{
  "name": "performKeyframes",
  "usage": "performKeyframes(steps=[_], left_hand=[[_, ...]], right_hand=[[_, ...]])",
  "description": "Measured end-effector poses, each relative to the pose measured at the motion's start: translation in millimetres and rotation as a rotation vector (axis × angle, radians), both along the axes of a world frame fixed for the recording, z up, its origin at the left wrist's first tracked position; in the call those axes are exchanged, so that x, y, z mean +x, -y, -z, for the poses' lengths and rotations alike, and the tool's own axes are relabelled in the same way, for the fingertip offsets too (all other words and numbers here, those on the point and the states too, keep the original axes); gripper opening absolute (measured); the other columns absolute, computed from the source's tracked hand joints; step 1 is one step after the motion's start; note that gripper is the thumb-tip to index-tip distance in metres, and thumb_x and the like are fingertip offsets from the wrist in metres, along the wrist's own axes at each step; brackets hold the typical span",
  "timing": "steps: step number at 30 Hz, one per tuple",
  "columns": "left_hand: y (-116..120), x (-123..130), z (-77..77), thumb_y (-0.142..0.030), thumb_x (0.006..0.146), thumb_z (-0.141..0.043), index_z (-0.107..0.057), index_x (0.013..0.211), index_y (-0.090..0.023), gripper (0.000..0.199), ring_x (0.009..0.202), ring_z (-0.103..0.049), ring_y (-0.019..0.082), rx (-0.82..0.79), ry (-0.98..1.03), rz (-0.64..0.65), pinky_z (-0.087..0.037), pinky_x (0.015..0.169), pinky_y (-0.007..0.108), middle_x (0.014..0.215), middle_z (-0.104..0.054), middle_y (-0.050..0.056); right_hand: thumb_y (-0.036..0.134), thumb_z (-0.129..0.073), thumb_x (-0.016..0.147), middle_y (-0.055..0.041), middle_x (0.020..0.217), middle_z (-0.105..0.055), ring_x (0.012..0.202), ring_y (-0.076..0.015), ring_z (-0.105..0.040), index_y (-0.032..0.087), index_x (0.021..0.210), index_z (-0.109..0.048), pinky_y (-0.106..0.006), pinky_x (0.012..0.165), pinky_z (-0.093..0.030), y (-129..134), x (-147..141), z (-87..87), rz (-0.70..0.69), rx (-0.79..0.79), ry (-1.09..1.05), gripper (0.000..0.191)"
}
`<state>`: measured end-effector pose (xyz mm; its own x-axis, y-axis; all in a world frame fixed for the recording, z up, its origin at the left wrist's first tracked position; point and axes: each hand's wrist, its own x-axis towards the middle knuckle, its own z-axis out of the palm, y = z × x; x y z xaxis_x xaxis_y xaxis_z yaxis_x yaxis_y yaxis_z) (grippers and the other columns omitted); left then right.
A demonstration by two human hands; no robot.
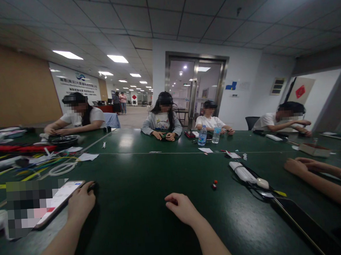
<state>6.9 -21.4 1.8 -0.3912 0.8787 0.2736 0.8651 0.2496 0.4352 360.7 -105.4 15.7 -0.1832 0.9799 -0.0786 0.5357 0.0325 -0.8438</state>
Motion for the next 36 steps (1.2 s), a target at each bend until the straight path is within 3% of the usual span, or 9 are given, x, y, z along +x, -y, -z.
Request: performKeyframes(steps=[10,36], left_hand=[[1.1,0.1,-4.6,-0.023,0.085,-0.032,-0.051,0.119,-0.014,0.04,0.115,-0.046,0.027,-0.098,-0.01,-0.007,-0.038,0.094,0.038,0.126,-0.047,0.012],[-3.5,-3.4,2.6,-0.025,0.084,-0.034,-0.055,0.117,-0.015,0.04,0.115,-0.046,0.031,-0.059,-0.018,-0.016,-0.04,0.092,0.04,0.124,-0.049,0.015]], right_hand=[[0.028,-0.053,0.078,0.0004,0.099,-0.061,0.091,-0.0183,-0.058,0.028,0.102,-0.061,-0.032,0.076,-0.046,0.2,-0.2,2.8,0.015,0.029,-0.018,0.025],[0.029,-0.053,0.078,0.0012,0.101,-0.061,0.093,-0.0166,-0.057,0.027,0.103,-0.06,-0.029,0.078,-0.045,-1.5,-0.7,0.4,-0.005,-0.011,0.007,0.026]])
